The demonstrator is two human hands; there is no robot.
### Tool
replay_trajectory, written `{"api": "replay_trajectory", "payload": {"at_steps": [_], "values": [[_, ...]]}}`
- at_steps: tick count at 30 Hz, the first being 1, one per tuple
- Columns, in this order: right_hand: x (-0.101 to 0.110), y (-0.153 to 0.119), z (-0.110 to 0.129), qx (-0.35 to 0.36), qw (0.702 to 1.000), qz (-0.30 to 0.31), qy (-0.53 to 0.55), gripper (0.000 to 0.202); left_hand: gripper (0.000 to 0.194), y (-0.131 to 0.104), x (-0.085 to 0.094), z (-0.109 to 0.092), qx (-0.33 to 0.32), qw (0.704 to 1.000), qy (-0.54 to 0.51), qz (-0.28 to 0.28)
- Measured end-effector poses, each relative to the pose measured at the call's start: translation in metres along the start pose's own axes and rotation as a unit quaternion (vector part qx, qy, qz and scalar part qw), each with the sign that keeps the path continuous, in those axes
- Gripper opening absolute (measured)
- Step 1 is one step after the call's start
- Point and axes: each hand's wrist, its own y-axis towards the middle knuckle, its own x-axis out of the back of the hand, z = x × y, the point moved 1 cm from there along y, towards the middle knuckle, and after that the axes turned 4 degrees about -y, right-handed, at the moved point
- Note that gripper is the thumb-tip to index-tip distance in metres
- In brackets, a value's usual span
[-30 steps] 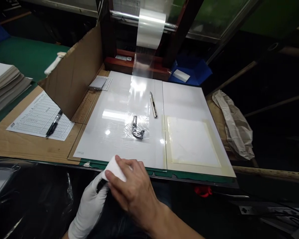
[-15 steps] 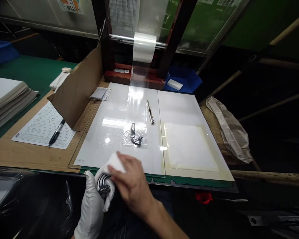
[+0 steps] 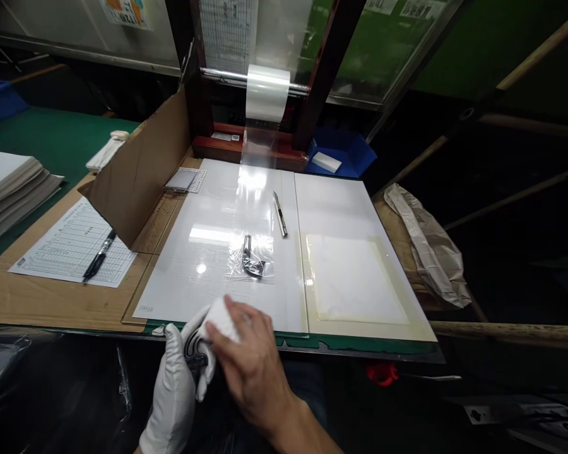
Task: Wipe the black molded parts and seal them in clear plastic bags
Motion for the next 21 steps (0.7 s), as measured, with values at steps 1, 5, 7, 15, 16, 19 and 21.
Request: {"api": "replay_trajectory", "payload": {"at_steps": [1, 5, 7, 15, 16, 19, 21], "values": [[-0.001, -0.001, 0.001, -0.037, 0.999, -0.017, -0.025, 0.04, 0.078, 0.0, -0.001, 0.0, 0.007, 1.0, 0.005, -0.001], [-0.005, -0.005, 0.008, -0.051, 0.997, -0.026, -0.053, 0.042, 0.076, -0.004, -0.006, -0.004, -0.038, 0.999, 0.017, -0.027], [-0.006, -0.006, 0.011, -0.051, 0.997, -0.028, -0.056, 0.043, 0.077, -0.007, -0.007, -0.005, -0.042, 0.998, 0.033, -0.027], [-0.007, -0.012, 0.004, -0.09, 0.991, -0.049, -0.086, 0.045, 0.07, -0.005, -0.006, -0.001, -0.049, 0.993, 0.105, -0.007], [-0.005, -0.012, -0.001, -0.106, 0.989, -0.058, -0.09, 0.044, 0.068, -0.005, -0.005, -0.002, -0.04, 0.992, 0.116, 0.002], [0.011, -0.012, -0.013, -0.176, 0.982, -0.065, -0.032, 0.041, 0.061, -0.007, 0.0, -0.011, -0.027, 0.991, 0.128, 0.038], [0.025, -0.009, -0.016, -0.237, 0.967, -0.02, 0.095, 0.042, 0.059, -0.008, 0.007, -0.023, -0.026, 0.989, 0.131, 0.071]]}}
